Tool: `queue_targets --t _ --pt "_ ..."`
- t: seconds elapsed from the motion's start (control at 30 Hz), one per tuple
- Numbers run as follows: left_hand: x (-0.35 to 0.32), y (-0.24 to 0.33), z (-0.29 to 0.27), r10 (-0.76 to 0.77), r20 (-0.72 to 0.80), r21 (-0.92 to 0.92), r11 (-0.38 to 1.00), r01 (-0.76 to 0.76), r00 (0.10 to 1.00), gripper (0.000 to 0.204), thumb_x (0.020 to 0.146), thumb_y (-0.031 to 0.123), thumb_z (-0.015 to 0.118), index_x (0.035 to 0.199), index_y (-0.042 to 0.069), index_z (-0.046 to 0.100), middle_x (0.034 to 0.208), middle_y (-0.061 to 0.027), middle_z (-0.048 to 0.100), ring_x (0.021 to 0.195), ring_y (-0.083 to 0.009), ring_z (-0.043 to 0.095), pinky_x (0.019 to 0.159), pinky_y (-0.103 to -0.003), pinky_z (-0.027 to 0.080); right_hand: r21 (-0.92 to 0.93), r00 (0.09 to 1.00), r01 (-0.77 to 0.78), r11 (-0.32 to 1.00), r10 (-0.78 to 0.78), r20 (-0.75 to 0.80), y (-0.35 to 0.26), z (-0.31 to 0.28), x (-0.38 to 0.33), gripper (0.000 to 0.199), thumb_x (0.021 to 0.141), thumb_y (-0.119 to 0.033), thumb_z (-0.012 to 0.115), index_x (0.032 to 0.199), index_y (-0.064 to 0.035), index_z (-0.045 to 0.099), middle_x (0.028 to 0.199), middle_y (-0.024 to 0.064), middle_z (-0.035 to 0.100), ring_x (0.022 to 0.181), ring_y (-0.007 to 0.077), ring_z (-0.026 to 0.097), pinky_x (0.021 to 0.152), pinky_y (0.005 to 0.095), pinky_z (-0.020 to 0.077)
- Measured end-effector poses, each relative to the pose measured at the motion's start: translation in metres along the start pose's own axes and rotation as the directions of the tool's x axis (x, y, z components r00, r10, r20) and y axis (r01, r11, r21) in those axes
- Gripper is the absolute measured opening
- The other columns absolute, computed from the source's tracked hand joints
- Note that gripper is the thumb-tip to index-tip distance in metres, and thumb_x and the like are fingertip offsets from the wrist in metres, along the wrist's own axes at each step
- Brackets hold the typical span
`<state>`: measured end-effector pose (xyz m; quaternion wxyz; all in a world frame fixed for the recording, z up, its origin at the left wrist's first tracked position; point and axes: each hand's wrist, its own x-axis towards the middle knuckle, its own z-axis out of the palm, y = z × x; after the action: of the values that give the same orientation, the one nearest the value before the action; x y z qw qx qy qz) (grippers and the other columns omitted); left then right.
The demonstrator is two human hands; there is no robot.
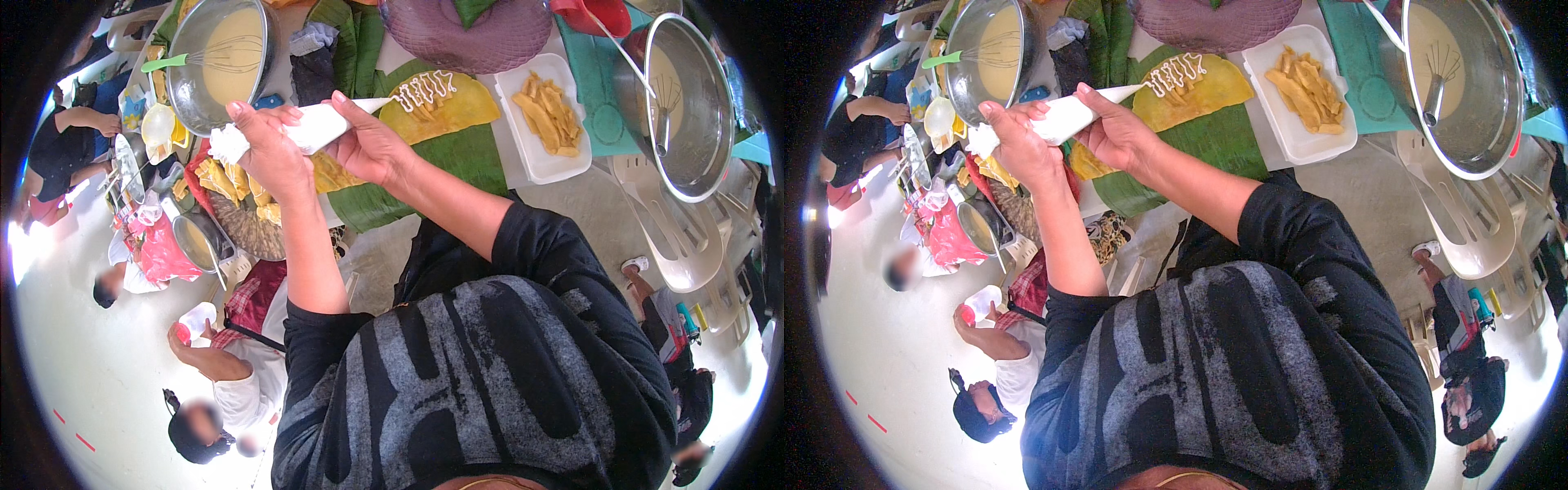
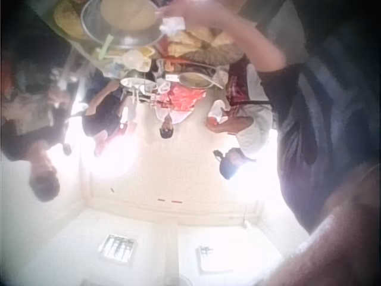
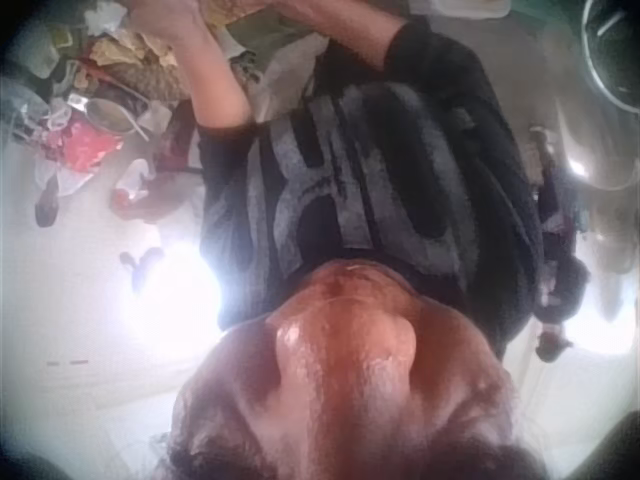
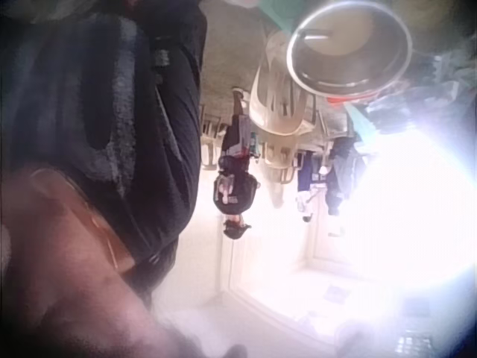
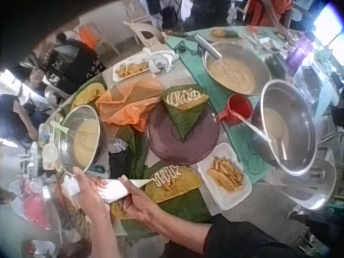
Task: The person assembles a snack by placing a yellow crepe on a banana leaf, adding a filling of fried strips, and piping a white cream design on top. They then fold the crepe into a triangular shape and place it on a tray with other finished items.
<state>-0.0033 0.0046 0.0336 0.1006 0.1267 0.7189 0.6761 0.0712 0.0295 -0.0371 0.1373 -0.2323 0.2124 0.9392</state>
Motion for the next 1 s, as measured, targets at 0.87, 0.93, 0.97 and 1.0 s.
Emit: queue_targets --t 0.87,0.93,0.97,1.0 --pt "-0.025 0.006 -0.005 -0.072 -0.033 0.034 0.997 0.073 0.997 0.048 0.094 0.04 0.046 0.06 0.01 0.035 0.052 -0.0053 0.042 0.054 -0.0194 0.049 0.064 -0.034 0.045 0.006 0.999 -0.023 1.0 0.023 0.031 0.006 -0.012 -0.021 0.023 0.087 -0.024 0.062 0.099 -0.0058 0.054 0.097 0.0051 0.061 0.092 0.015 0.059 0.087 0.03 0.0494" --pt "-0.028 0.006 -0.004 -0.088 -0.035 0.035 0.995 0.089 0.996 0.048 0.094 0.041 0.047 0.06 0.009 0.035 0.052 -0.0052 0.042 0.054 -0.0194 0.05 0.064 -0.035 0.045 0.005 0.999 -0.023 1.0 0.023 0.034 0.006 -0.012 -0.024 0.024 0.088 -0.024 0.061 0.101 -0.0056 0.054 0.098 0.0055 0.061 0.093 0.0151 0.059 0.088 0.0301 0.0492" --pt "-0.028 0.006 -0.005 -0.094 -0.04 0.032 0.995 0.096 0.995 0.048 0.094 0.041 0.047 0.06 0.009 0.036 0.051 -0.0052 0.042 0.054 -0.0194 0.05 0.064 -0.035 0.045 0.004 0.999 -0.024 1.0 0.024 0.037 0.005 -0.012 -0.026 0.024 0.088 -0.024 0.06 0.101 -0.0055 0.053 0.099 0.0056 0.061 0.094 0.0153 0.059 0.089 0.0302 0.0491" --pt "-0.028 0.006 -0.005 -0.1 -0.045 0.029 0.994 0.101 0.994 0.048 0.094 0.041 0.048 0.06 0.009 0.036 0.051 -0.0052 0.043 0.055 -0.0193 0.05 0.064 -0.035 0.045 0.004 0.999 -0.025 1.0 0.025 0.041 0.005 -0.012 -0.026 0.024 0.088 -0.024 0.06 0.102 -0.0055 0.053 0.099 0.0058 0.06 0.095 0.0154 0.059 0.09 0.0302 0.049"
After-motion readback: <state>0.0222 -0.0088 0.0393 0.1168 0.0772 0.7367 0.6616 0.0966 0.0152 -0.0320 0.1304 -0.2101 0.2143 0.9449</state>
